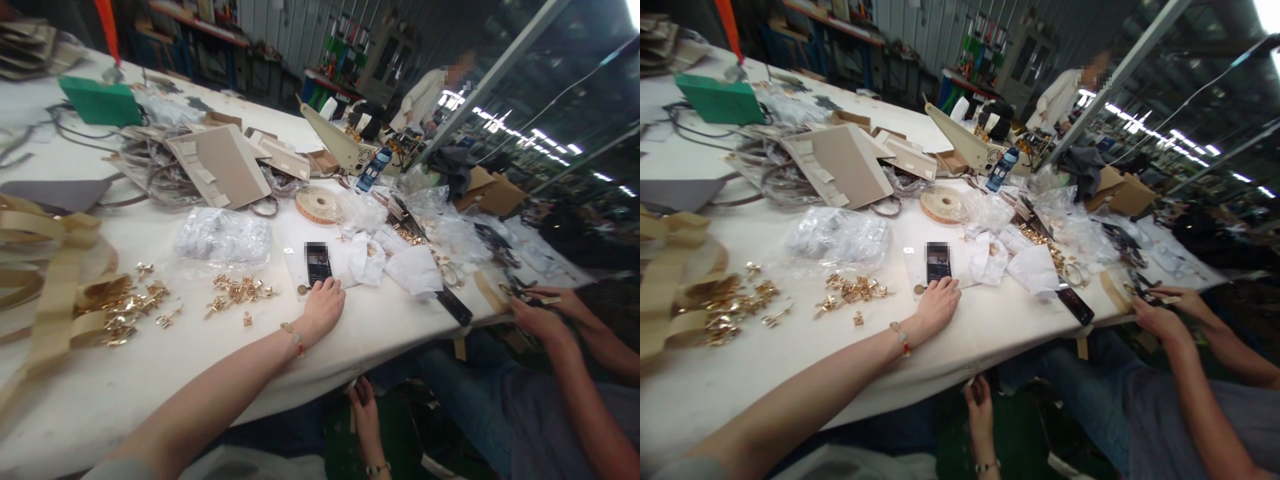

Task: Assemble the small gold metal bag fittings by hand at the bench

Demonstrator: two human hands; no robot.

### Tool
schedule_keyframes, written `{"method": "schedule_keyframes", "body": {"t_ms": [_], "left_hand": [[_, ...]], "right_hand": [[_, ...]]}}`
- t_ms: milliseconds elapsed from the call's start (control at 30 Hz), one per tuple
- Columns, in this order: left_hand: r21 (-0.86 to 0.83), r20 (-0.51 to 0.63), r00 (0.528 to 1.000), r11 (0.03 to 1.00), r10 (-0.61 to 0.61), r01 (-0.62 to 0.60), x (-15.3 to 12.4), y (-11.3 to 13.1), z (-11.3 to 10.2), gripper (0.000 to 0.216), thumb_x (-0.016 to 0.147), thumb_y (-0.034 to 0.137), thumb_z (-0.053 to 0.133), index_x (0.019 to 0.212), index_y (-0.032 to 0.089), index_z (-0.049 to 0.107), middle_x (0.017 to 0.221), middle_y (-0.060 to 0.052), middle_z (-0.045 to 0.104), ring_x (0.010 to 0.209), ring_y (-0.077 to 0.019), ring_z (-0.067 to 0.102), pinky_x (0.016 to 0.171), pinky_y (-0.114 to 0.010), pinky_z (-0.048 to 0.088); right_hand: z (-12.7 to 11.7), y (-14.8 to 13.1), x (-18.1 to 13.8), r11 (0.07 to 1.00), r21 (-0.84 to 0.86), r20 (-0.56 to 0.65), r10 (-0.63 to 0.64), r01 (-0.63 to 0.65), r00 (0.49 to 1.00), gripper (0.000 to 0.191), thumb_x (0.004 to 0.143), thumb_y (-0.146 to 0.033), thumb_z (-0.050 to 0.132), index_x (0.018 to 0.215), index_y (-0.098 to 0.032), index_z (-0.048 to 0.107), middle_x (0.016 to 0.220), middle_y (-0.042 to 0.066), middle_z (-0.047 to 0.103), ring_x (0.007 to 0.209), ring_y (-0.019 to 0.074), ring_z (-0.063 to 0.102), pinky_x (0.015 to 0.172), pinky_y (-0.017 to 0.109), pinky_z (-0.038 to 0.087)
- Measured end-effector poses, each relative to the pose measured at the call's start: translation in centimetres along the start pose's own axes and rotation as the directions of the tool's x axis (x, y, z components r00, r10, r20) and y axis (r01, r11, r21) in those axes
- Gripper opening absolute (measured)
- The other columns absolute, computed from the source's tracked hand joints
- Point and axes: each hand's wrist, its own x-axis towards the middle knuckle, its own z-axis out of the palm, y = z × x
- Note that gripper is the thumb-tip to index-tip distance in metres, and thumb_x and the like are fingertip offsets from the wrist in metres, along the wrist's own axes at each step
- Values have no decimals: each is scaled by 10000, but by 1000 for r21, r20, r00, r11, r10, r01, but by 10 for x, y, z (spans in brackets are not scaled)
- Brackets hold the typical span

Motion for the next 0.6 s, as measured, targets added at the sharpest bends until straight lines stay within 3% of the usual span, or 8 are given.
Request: {"method": "schedule_keyframes", "body": {"t_ms": [133, 300, 367, 433, 500, 533, 600], "left_hand": [[-7, -12, 999, 999, 43, -43, -6, 4, -10, 254, 1002, 137, 394, 1046, 126, 644, 1224, -148, 625, 1168, -274, 523, 867, -420, 439], [0, -38, 994, 995, 99, -99, -17, 12, -28, 236, 1002, 129, 382, 1035, 132, 616, 1176, -144, 636, 1094, -271, 550, 825, -419, 442], [-5, -56, 993, 994, 108, -109, -25, 12, -37, 221, 1004, 136, 384, 1029, 137, 604, 1163, -136, 636, 1076, -270, 555, 814, -418, 446], [-12, -54, 992, 994, 110, -111, -37, 10, -44, 192, 1002, 142, 404, 1013, 145, 595, 1136, -124, 642, 1057, -269, 560, 807, -417, 451], [-30, -43, 994, 994, 104, -105, -54, 3, -51, 158, 994, 140, 435, 994, 158, 592, 1099, -110, 651, 1037, -262, 568, 805, -410, 457], [-48, -49, 995, 994, 92, -94, -64, -1, -53, 149, 992, 138, 446, 992, 166, 592, 1088, -102, 656, 1031, -255, 571, 806, -402, 459], [-109, -100, 994, 992, 47, -58, -84, -13, -56, 155, 1007, 165, 443, 988, 187, 595, 1076, -83, 666, 1019, -240, 580, 809, -385, 464]], "right_hand": [[12, -26, -2, 998, -53, 4, -35, 35, 999, 295, 967, -374, 621, 1211, -209, 635, 1260, 81, 634, 1081, 242, 649, 893, 407, 579], [1, -25, -12, 997, -80, -17, -9, 8, 1000, 305, 963, -370, 629, 1224, -212, 631, 1268, 81, 629, 1083, 243, 643, 879, 408, 586], [-15, -17, -18, 996, -92, -21, 18, -20, 1000, 311, 922, -439, 664, 1149, -227, 676, 1158, 82, 692, 1002, 248, 678, 787, 388, 607], [-40, -11, -24, 990, -123, -37, 59, -64, 998, 448, 758, -594, 752, 993, -212, 741, 918, 86, 766, 856, 327, 728, 653, 417, 608], [-70, -12, -25, 968, -231, -134, 69, -99, 989, 588, 616, -694, 773, 946, -208, 764, 811, 84, 790, 809, 382, 748, 696, 474, 607], [-86, -16, -22, 950, -303, -184, 18, -74, 983, 598, 630, -699, 755, 987, -219, 769, 847, 87, 801, 873, 395, 748, 763, 495, 603], [-111, -34, -9, 886, -457, -224, -203, 81, 953, 580, 748, -664, 689, 1149, -248, 739, 956, 87, 805, 1020, 383, 722, 910, 521, 562]]}}
